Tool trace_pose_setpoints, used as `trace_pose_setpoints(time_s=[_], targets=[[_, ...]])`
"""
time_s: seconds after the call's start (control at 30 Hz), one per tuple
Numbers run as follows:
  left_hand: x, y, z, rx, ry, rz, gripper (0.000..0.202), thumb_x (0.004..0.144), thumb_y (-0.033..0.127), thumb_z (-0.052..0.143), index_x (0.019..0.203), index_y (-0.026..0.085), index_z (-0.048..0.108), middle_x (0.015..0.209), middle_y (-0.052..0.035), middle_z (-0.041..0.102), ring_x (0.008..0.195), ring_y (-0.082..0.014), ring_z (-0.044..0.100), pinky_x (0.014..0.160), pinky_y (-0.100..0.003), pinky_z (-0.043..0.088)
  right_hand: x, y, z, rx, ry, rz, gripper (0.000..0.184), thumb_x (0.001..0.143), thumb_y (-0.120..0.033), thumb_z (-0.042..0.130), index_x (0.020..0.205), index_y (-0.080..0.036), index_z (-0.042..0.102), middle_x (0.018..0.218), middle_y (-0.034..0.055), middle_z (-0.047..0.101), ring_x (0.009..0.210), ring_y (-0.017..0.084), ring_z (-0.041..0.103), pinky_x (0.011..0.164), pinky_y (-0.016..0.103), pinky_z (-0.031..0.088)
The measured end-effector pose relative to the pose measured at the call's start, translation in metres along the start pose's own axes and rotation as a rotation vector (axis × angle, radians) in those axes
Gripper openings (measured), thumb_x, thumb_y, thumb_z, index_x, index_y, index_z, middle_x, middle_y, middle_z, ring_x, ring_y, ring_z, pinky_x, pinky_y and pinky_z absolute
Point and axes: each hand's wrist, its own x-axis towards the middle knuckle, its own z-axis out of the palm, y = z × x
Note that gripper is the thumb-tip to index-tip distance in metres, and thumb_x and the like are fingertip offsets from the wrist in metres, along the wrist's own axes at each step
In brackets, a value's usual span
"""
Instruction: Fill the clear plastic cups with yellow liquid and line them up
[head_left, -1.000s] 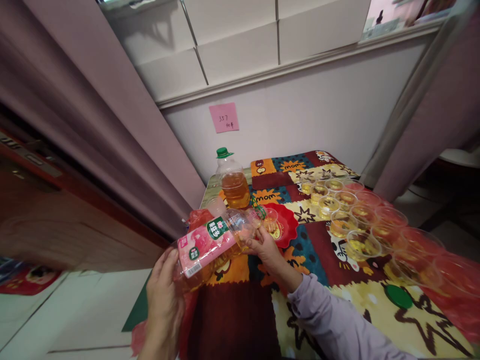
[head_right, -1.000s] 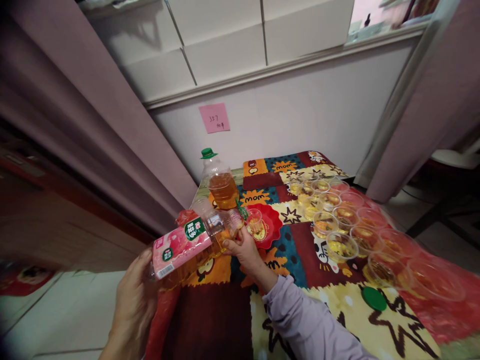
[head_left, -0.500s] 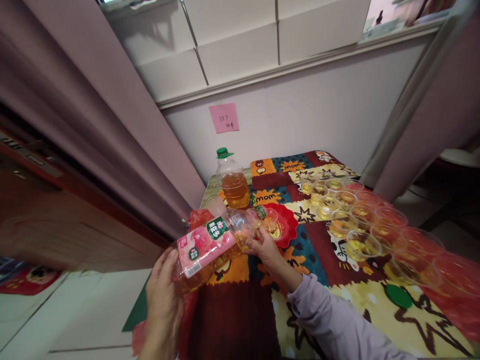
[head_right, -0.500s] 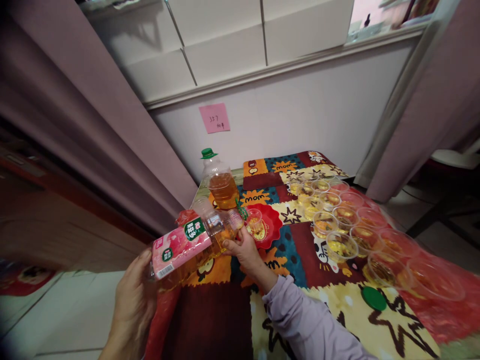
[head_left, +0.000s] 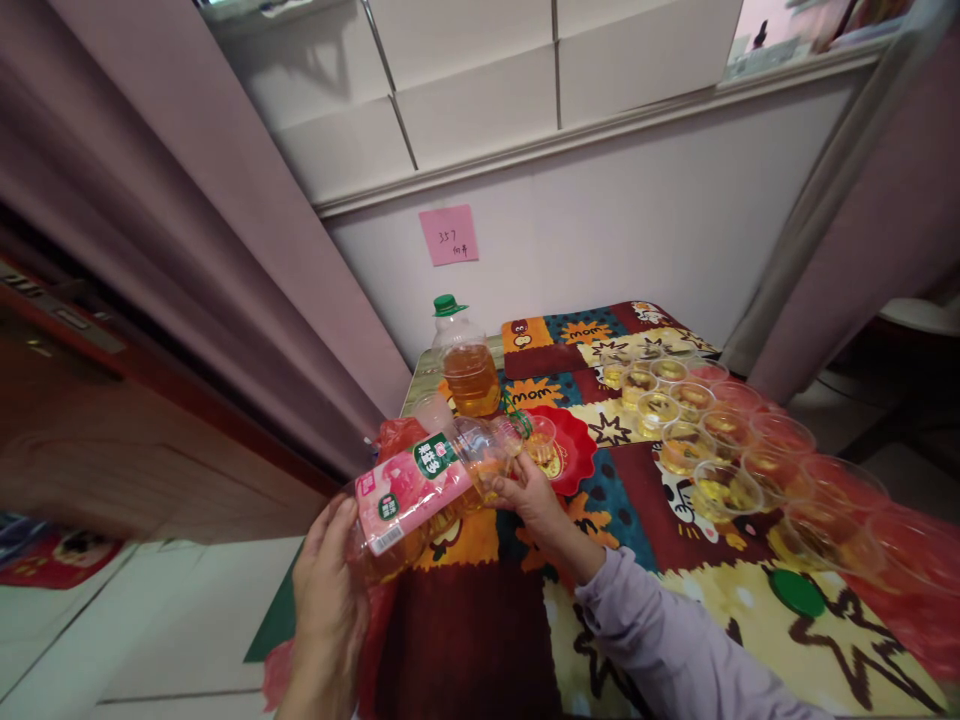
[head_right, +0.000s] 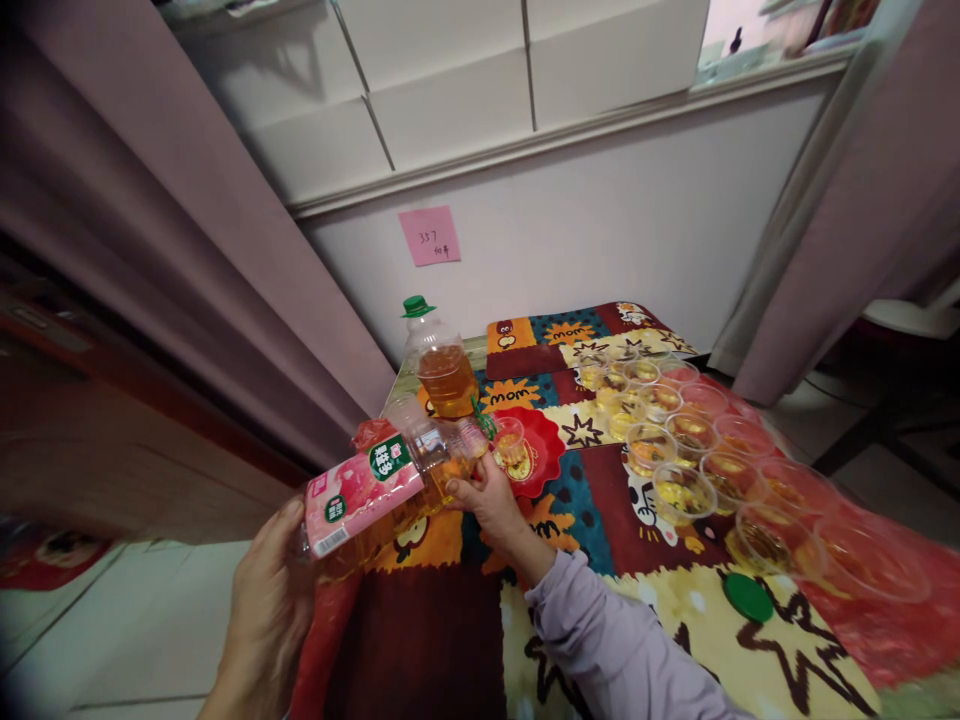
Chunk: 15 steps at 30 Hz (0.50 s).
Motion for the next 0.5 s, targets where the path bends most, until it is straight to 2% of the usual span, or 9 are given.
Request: trace_pose_setpoints(time_s=[0.33,0.5], targets=[[0.003,-0.002,-0.001,-0.002,-0.006,0.033,0.030,0.072,0.027,0.088,0.100,0.018,0.080,0.101,-0.0019,0.078,0.083,-0.0167,0.069,0.073,-0.029,0.057,0.001,0.001,0.000,-0.005,0.002,-0.013,0.080,0.071,-0.049,0.099,0.140,-0.032,0.063,0.150,0.0076,0.070,0.120,0.030,0.077,0.078,0.035,0.070],[0.012,-0.016,-0.008,-0.041,-0.060,0.041,0.034,0.072,0.032,0.090,0.101,0.018,0.081,0.103,-0.0022,0.080,0.091,-0.0173,0.071,0.083,-0.028,0.058,-0.001,-0.004,0.001,-0.028,0.009,-0.012,0.082,0.073,-0.048,0.098,0.145,-0.033,0.061,0.150,0.0086,0.070,0.122,0.032,0.077,0.083,0.039,0.070]])
